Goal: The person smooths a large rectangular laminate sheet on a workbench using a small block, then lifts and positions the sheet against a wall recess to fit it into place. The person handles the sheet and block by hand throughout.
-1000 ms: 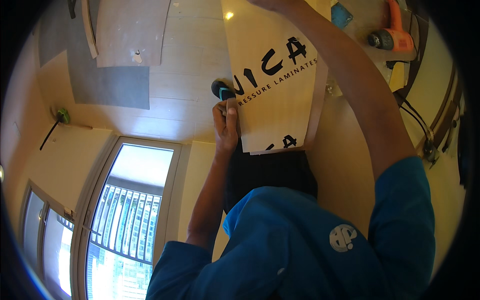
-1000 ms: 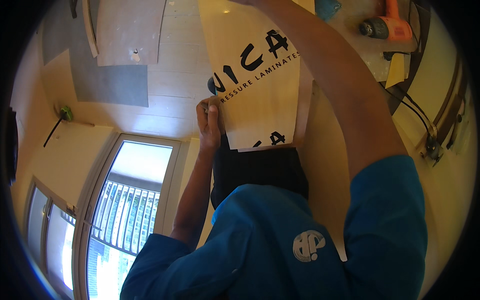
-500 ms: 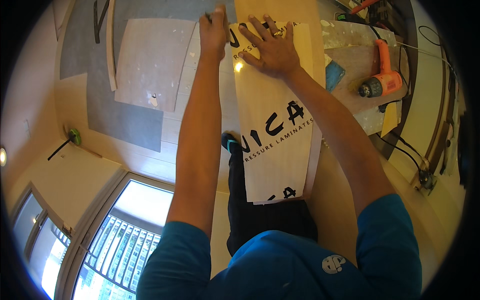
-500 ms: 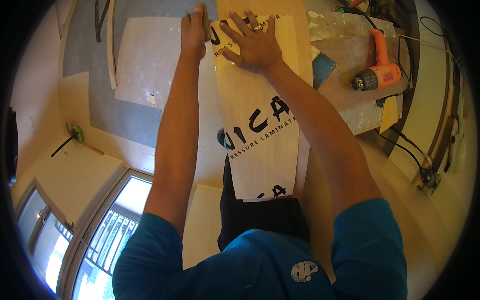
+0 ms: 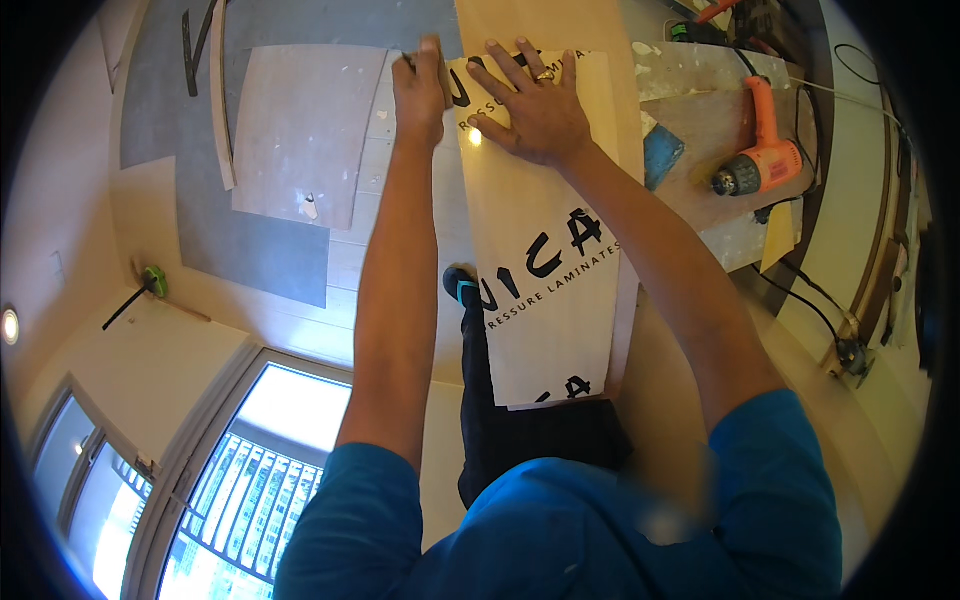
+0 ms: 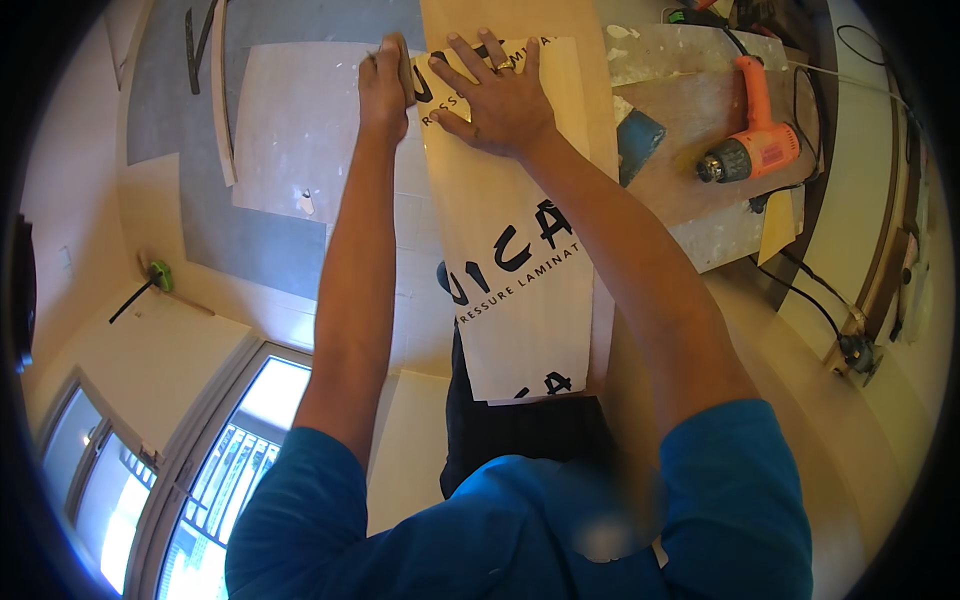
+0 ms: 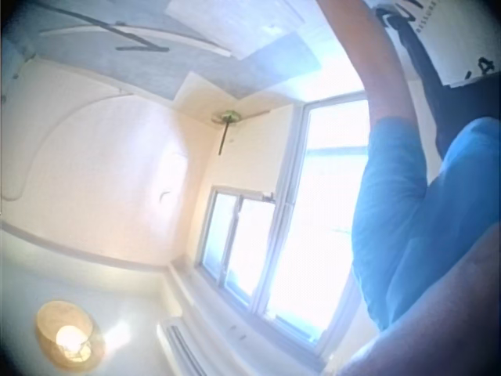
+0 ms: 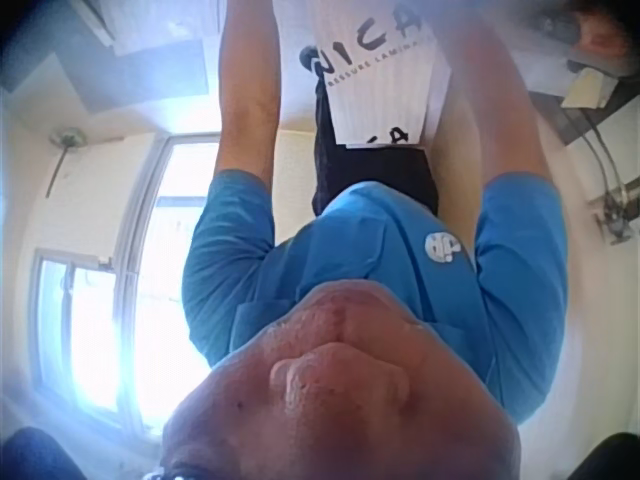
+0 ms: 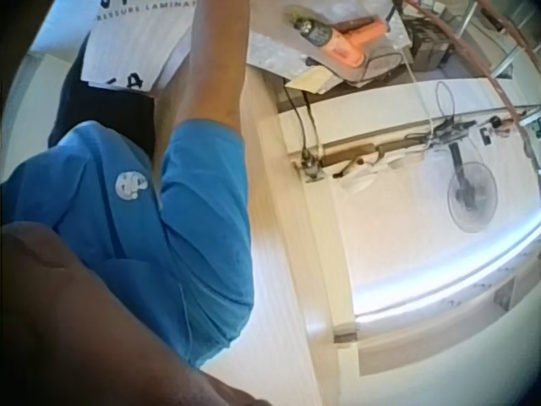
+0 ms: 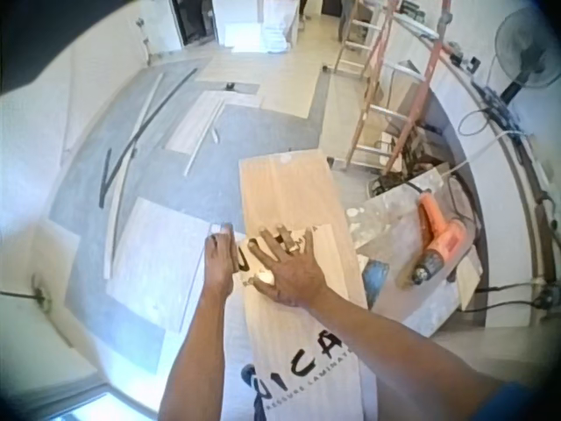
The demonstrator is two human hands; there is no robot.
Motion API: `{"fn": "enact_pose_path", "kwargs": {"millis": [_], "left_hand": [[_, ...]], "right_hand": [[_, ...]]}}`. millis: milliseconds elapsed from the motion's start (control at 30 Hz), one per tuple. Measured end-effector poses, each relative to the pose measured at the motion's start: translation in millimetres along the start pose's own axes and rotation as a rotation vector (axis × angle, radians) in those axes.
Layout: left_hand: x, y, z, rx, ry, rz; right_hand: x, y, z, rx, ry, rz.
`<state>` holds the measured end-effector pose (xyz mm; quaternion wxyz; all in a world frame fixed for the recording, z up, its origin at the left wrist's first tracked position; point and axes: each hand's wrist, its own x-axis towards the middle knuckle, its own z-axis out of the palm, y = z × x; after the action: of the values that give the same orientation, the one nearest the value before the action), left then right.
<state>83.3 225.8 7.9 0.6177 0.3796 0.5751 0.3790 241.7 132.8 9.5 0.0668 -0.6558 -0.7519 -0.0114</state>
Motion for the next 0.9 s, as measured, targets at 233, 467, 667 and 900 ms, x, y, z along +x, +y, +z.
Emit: {"fn": "enact_pose_path", "kwargs": {"millis": [233,467,667,900], "left_hand": [[-157,-76,-53,0.175,-0.06,-0.079],[-34,-14,-7,0.039,0.012,0.027],[-196,-95,-62,0.359,0.076,-0.006],[-307,-99,-158,-0.249,-0.08,-0.559]], "right_hand": [[-5,11,0,-0.034,-0.053,0.029],[-1,4,-1,-0.02,0.017,-0.006],[2,-5,-20,0.024,0.017,-0.02],[-5,5,-8,0.128,-0.064,0.015]]}}
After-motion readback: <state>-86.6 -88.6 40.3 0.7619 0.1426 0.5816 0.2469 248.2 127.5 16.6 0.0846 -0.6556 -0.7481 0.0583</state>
